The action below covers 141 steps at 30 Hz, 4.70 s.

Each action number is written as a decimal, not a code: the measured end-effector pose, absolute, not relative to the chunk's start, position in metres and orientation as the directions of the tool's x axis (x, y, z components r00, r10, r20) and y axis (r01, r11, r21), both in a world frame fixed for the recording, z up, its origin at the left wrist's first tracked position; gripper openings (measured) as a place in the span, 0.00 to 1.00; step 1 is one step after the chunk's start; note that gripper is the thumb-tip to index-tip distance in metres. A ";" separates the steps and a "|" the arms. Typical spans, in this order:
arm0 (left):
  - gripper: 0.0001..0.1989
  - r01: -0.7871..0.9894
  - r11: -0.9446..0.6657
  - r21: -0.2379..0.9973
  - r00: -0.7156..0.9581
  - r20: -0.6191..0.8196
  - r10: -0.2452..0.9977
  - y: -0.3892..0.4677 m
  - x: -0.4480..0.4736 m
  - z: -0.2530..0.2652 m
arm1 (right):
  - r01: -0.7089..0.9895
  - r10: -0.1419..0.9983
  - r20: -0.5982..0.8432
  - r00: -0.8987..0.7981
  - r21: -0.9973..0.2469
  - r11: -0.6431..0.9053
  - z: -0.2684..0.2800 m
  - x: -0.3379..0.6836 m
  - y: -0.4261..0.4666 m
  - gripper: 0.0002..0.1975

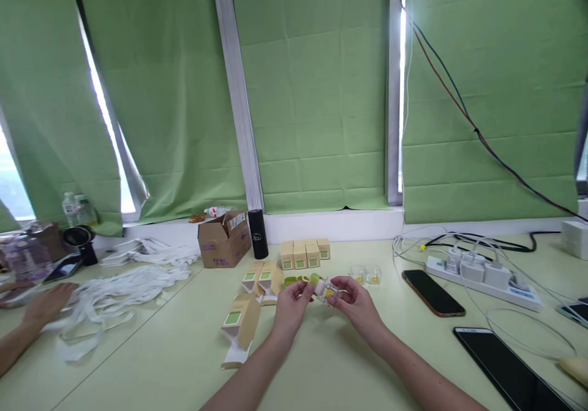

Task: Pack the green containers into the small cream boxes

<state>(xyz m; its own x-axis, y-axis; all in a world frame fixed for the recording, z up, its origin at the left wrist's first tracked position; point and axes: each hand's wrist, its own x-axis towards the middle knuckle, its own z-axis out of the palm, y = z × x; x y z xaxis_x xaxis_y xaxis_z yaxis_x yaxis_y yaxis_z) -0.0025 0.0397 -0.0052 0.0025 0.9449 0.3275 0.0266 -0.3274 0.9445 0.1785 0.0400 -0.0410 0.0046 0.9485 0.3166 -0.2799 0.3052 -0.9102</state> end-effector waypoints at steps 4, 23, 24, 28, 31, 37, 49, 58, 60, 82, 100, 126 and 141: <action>0.27 0.041 -0.332 0.943 0.023 0.331 0.943 0.036 -0.001 -0.004 | -0.278 0.949 0.315 -0.001 -0.912 0.302 -0.039 0.178 0.038 0.25; 0.24 0.077 -0.375 0.924 0.061 0.371 0.927 0.029 0.001 0.002 | -0.253 0.955 0.295 -0.010 -0.925 0.283 -0.040 0.178 0.038 0.27; 0.24 0.079 -0.376 0.923 0.067 0.372 0.926 0.028 0.001 0.002 | -0.250 0.955 0.295 -0.010 -0.926 0.283 -0.039 0.178 0.038 0.27; 0.24 0.092 -0.379 0.921 0.072 0.374 0.925 0.029 0.001 0.000 | -0.250 0.954 0.299 -0.012 -0.925 0.287 -0.038 0.179 0.036 0.27; 0.25 0.076 -0.366 0.928 0.071 0.361 0.930 0.031 0.000 -0.004 | -0.266 0.951 0.309 -0.012 -0.918 0.295 -0.037 0.179 0.035 0.26; 0.31 -0.024 -0.319 0.948 0.038 0.319 0.947 0.036 0.000 -0.009 | -0.260 0.949 0.313 0.019 -0.915 0.307 -0.033 0.180 0.033 0.26; 0.23 0.030 -0.396 0.918 0.096 0.391 0.915 0.017 0.008 -0.002 | -0.302 0.952 0.307 0.015 -0.906 0.297 -0.030 0.178 0.029 0.32; 0.26 -0.039 -0.367 0.929 0.091 0.369 0.925 0.015 0.010 -0.002 | -0.365 0.941 0.333 -0.060 -0.885 0.290 -0.022 0.174 0.017 0.31; 0.27 -0.061 -0.363 0.930 0.092 0.367 0.926 0.016 0.009 -0.003 | -0.375 0.939 0.339 -0.065 -0.880 0.292 -0.020 0.175 0.015 0.31; 0.19 -0.038 -0.440 0.897 0.102 0.442 0.891 0.021 0.005 -0.001 | -0.211 0.901 0.415 -0.127 -0.899 0.384 -0.029 0.176 0.021 0.25; 0.23 -0.034 -0.411 0.911 0.052 0.412 0.910 0.024 0.003 -0.004 | -0.720 0.965 0.203 -0.165 -0.694 0.023 -0.022 0.179 0.023 0.23; 0.24 -0.130 -0.389 0.912 0.141 0.405 0.903 0.022 0.002 -0.003 | -0.330 0.902 0.429 0.037 -0.847 0.417 -0.024 0.180 0.020 0.29; 0.20 0.598 -0.555 0.579 0.293 0.487 0.823 0.015 -0.005 -0.011 | -0.213 0.907 0.294 0.300 -0.907 0.365 -0.034 0.188 0.036 0.23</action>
